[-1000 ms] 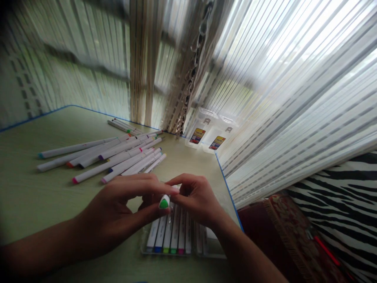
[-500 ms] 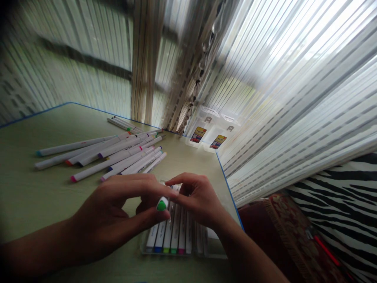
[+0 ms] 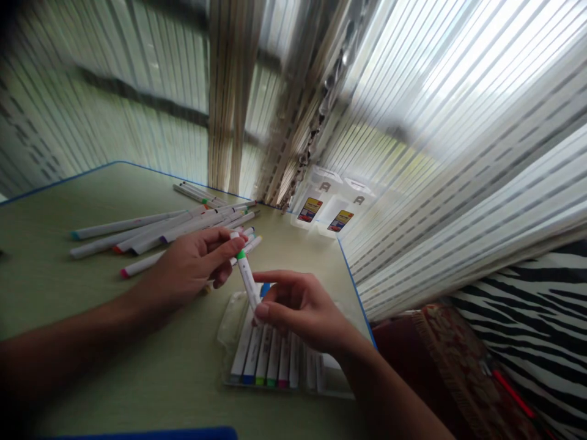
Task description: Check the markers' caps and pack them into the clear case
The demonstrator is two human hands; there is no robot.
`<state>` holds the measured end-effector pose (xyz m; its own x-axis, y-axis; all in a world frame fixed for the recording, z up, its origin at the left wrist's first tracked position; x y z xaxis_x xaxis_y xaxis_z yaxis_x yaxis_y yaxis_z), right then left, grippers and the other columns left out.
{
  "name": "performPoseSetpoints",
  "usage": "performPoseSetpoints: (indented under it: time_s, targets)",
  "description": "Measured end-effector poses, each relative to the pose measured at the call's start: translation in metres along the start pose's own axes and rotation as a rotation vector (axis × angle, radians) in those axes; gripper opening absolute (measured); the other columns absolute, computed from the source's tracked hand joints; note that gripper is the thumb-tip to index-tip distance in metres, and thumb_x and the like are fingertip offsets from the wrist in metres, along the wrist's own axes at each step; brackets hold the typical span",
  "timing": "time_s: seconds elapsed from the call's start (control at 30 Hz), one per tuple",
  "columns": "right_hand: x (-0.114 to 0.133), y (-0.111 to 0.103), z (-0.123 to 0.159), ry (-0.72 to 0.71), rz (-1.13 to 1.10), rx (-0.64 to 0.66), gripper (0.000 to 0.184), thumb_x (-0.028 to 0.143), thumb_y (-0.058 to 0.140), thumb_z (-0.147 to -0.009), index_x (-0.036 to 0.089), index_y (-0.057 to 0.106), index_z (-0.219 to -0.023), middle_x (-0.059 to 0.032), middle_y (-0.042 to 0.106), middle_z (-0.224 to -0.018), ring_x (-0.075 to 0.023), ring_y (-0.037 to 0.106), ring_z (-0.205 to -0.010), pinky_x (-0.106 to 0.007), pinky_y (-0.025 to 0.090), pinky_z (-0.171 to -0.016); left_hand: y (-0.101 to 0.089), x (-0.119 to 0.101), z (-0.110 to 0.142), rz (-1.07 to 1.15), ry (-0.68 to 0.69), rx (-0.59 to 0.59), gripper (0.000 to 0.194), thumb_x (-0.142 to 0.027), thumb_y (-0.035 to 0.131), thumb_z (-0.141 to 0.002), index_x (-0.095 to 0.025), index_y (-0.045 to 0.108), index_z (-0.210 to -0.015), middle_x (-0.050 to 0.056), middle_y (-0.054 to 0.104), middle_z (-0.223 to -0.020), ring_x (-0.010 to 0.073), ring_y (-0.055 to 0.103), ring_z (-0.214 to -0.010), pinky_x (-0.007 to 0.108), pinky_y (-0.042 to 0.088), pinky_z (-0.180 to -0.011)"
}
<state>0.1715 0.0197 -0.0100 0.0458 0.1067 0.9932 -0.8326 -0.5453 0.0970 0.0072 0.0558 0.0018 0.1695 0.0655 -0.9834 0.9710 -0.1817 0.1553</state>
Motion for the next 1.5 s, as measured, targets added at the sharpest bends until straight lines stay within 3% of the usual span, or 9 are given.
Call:
performPoseSetpoints:
  time_s: [0.1, 0.4, 0.67, 0.93, 1.13, 1.3, 1.5]
  targets:
    - [0.005, 0.002, 0.002, -0.041, -0.079, 0.064, 0.046, 0.023, 0.071, -0.088, 0.021, 0.064, -0.134, -0.0039, 0.072, -0.077, -0.0063, 0.051, -0.048, -0.018, 0.039, -0.046, -0.001, 0.008, -0.002, 0.055, -0.054, -0.024, 0.029, -0.039, 0.072, -0.085, -0.011, 0.064, -0.087, -0.006, 0.053, -0.054, 0.0056, 0.044, -0.043, 0.015, 0.033, -0.04]
    - [0.007, 0.005, 0.006, -0.061, -0.243, 0.174, 0.045, 0.018, 0.069, -0.082, 0.018, 0.07, -0.127, -0.0104, 0.075, -0.098, -0.0074, 0.056, -0.053, -0.02, 0.04, -0.05, -0.004, 0.01, -0.002, 0.106, -0.073, -0.04, 0.033, -0.037, 0.074, -0.083, -0.009, 0.067, -0.099, -0.004, 0.057, -0.057, 0.006, 0.044, -0.043, 0.016, 0.032, -0.039]
    - [0.011, 0.008, 0.007, -0.071, -0.233, 0.194, 0.041, 0.025, 0.072, -0.081, 0.02, 0.074, -0.122, -0.0092, 0.076, -0.093, -0.0072, 0.054, -0.052, -0.02, 0.038, -0.049, -0.004, 0.01, -0.003, 0.11, -0.053, -0.042, 0.035, -0.035, 0.074, -0.083, -0.009, 0.066, -0.104, -0.003, 0.061, -0.065, 0.0053, 0.044, -0.044, 0.016, 0.034, -0.04]
    - [0.006, 0.005, 0.006, -0.092, -0.146, 0.117, 0.032, 0.025, 0.073, -0.087, 0.022, 0.074, -0.119, -0.0093, 0.078, -0.096, -0.0063, 0.054, -0.054, -0.018, 0.041, -0.049, 0.002, -0.002, 0.001, 0.053, -0.029, 0.007, 0.033, -0.031, 0.079, -0.078, -0.009, 0.068, -0.1, -0.005, 0.059, -0.057, 0.0055, 0.043, -0.043, 0.017, 0.031, -0.041]
    - [0.003, 0.004, 0.002, -0.059, -0.108, 0.03, 0.033, 0.024, 0.08, -0.082, 0.022, 0.074, -0.114, -0.0064, 0.079, -0.091, -0.0092, 0.061, -0.056, -0.02, 0.049, -0.051, 0.011, -0.003, 0.006, 0.033, -0.029, 0.063, 0.035, -0.03, 0.082, -0.074, -0.01, 0.069, -0.1, -0.003, 0.064, -0.061, 0.0064, 0.046, -0.046, 0.017, 0.032, -0.043]
    - [0.004, 0.004, -0.001, -0.078, -0.144, -0.024, 0.03, 0.025, 0.083, -0.079, 0.019, 0.066, -0.102, -0.0055, 0.077, -0.083, -0.0159, 0.071, -0.068, -0.021, 0.054, -0.052, 0.015, -0.002, 0.009, 0.028, -0.019, 0.052, 0.038, -0.034, 0.08, -0.076, -0.011, 0.071, -0.104, -0.004, 0.06, -0.056, 0.0076, 0.045, -0.046, 0.019, 0.031, -0.044]
    - [-0.002, 0.007, -0.005, -0.069, -0.196, 0.009, 0.034, 0.024, 0.083, -0.078, 0.019, 0.054, -0.095, -0.0012, 0.073, -0.075, -0.011, 0.066, -0.059, -0.018, 0.055, -0.048, 0.018, -0.003, 0.011, -0.041, 0.026, 0.037, 0.042, -0.043, 0.077, -0.078, -0.01, 0.073, -0.104, -0.005, 0.054, -0.055, 0.0083, 0.042, -0.046, 0.02, 0.031, -0.045]
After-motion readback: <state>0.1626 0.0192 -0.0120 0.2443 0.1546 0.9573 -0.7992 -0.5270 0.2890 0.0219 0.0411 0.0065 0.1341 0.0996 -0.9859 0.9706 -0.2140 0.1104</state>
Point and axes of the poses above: each hand's wrist, its own z-axis away from the middle knuckle, its own y-axis out of the palm, x = y × z, the point moved 6 cm from there along -z, towards the middle knuckle
